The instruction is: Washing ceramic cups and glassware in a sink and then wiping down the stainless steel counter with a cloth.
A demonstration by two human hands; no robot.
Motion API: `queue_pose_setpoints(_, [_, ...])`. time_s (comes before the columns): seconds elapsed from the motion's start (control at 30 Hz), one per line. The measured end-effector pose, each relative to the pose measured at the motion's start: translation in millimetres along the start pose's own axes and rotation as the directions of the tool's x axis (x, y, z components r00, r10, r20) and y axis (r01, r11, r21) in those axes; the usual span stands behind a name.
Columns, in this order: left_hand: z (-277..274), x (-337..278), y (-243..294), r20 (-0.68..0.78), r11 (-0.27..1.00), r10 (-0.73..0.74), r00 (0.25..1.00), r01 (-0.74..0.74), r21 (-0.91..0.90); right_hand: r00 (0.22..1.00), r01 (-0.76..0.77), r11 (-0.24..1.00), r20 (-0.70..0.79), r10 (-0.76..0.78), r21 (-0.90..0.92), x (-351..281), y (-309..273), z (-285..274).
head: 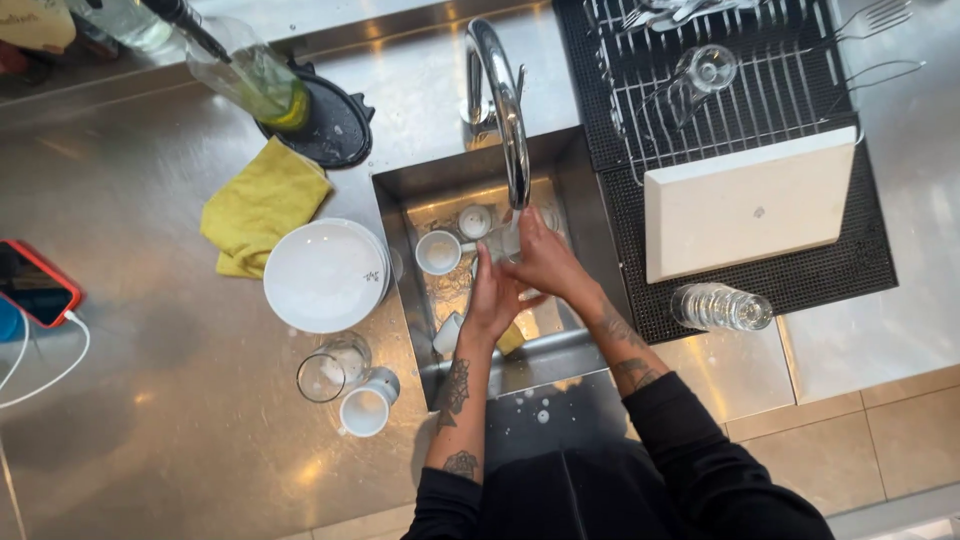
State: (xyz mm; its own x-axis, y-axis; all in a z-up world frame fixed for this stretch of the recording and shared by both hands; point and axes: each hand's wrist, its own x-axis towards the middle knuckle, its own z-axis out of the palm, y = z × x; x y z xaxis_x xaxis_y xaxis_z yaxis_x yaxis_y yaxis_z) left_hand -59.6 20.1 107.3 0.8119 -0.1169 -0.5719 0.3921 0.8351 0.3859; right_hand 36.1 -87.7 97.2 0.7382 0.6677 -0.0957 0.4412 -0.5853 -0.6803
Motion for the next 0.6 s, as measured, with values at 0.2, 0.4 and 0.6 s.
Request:
queue_pose_setpoints(0.2, [-42.3, 32.1, -23.2, -0.071, 0.686, 0.694, 0.716, -0.629, 0.364, 0.988, -0.067, 0.994, 0.143, 0.054, 0.084, 0.4, 85.3, 39.3])
queue_pose_setpoints(0.4, [-10.8, 13.4, -30.0, -0.020, 0.334, 0.782, 0.622, -0.392, 0.857, 0.943, -0.282, 0.896, 0.076, 0.325, -0.342, 36.4, 107.4, 48.1])
queue_pose_setpoints(0.6, [-43.9, 52.4, -58.8, -0.222, 0.971, -0.002, 0.975, -0.051, -0.232, 0.981, -0.131, 0.870, 0.063, 0.182, -0.476, 47.7, 250.8, 151.4])
